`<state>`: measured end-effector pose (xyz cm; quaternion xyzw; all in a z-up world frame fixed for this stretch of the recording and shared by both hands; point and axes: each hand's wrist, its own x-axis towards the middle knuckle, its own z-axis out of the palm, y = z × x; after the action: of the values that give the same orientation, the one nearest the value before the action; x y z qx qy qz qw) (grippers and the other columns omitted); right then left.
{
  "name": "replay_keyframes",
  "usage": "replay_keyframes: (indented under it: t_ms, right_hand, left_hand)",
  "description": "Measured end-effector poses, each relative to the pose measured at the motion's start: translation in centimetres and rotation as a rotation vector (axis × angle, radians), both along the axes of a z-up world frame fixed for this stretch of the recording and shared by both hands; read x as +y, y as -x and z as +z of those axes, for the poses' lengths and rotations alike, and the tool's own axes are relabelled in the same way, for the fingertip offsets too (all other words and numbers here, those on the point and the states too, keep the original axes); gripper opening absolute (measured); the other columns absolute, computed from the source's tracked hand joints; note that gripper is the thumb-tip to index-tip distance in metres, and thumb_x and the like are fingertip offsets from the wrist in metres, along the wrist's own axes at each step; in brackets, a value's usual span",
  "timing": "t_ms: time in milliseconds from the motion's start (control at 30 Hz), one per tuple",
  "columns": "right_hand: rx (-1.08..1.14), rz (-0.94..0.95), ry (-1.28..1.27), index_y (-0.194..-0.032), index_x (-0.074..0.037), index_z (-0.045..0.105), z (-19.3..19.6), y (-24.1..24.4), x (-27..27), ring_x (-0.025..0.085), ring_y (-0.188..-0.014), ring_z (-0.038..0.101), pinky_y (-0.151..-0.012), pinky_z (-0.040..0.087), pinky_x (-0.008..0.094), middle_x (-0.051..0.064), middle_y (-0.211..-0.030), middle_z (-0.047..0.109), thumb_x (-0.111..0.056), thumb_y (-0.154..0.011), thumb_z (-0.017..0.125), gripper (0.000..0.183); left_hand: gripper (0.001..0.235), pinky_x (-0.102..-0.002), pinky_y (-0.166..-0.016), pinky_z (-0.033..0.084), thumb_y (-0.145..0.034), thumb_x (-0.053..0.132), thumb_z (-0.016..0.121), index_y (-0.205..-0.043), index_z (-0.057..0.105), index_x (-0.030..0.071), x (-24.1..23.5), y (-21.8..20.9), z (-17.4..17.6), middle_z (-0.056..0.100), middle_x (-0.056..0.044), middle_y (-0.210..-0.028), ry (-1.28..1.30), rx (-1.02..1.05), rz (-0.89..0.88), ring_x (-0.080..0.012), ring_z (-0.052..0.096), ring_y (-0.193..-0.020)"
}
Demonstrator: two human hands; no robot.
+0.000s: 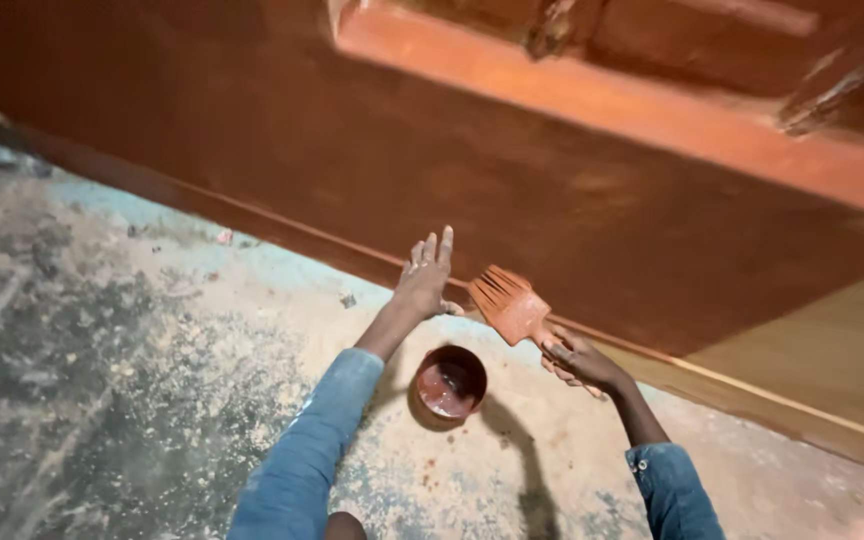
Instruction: The person paints a wooden door with brown paint using a brush. They repeatedly dip the brush into a small container on the floor and apply paint to the door panels and frame, working from the lower sections upward.
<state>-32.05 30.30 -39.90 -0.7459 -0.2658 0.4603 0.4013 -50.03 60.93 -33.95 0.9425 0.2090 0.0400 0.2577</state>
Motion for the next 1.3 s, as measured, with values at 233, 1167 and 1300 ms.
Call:
replay_keyframes:
  t_ms: [233,1167,1300]
  right_hand:
    - [-0.077,-0.268,-0.066,-0.155,-0.024,0.033,16.9,8.3,-5.2,0.009,-0.058,0.052,-0.047,0.043,0.026,0.002,-0.084,0.063,-0.039,-0.088,0.071,0.078]
    - [-0.043,-0.922,-0.53,-0.103,-0.009,0.055,39.6,14.4,-21.2,0.01,-0.045,0.047,-0.038,0.037,0.027,0.003,-0.069,0.054,-0.012,-0.092,0.063,0.014]
    - [-0.064,-0.966,-0.464,-0.098,-0.007,0.052,35.4,9.7,-20.9,0.013,-0.045,0.047,-0.038,0.038,0.03,0.005,-0.068,0.055,-0.01,-0.09,0.066,0.016]
  left_hand:
    - [0.158,-0.052,-0.117,0.033,-0.041,0.042,0.104,-0.161,0.007,0.008,-3.3,1.3,16.8,0.031,-0.027,-0.159,0.026,-0.306,-0.121,-0.0466,0.032,-0.145]
    - [0.087,-0.044,-0.105,0.051,-0.084,0.037,0.084,-0.152,0.041,0.005,-20.6,-2.1,43.1,0.06,-0.02,-0.14,0.282,-0.816,-0.392,-0.0342,0.064,-0.12]
    - [0.086,-0.046,-0.105,0.048,-0.084,0.035,0.085,-0.152,0.042,0.004,-21.1,-7.7,40.1,0.06,-0.022,-0.138,0.302,-0.801,-0.394,-0.0365,0.062,-0.123]
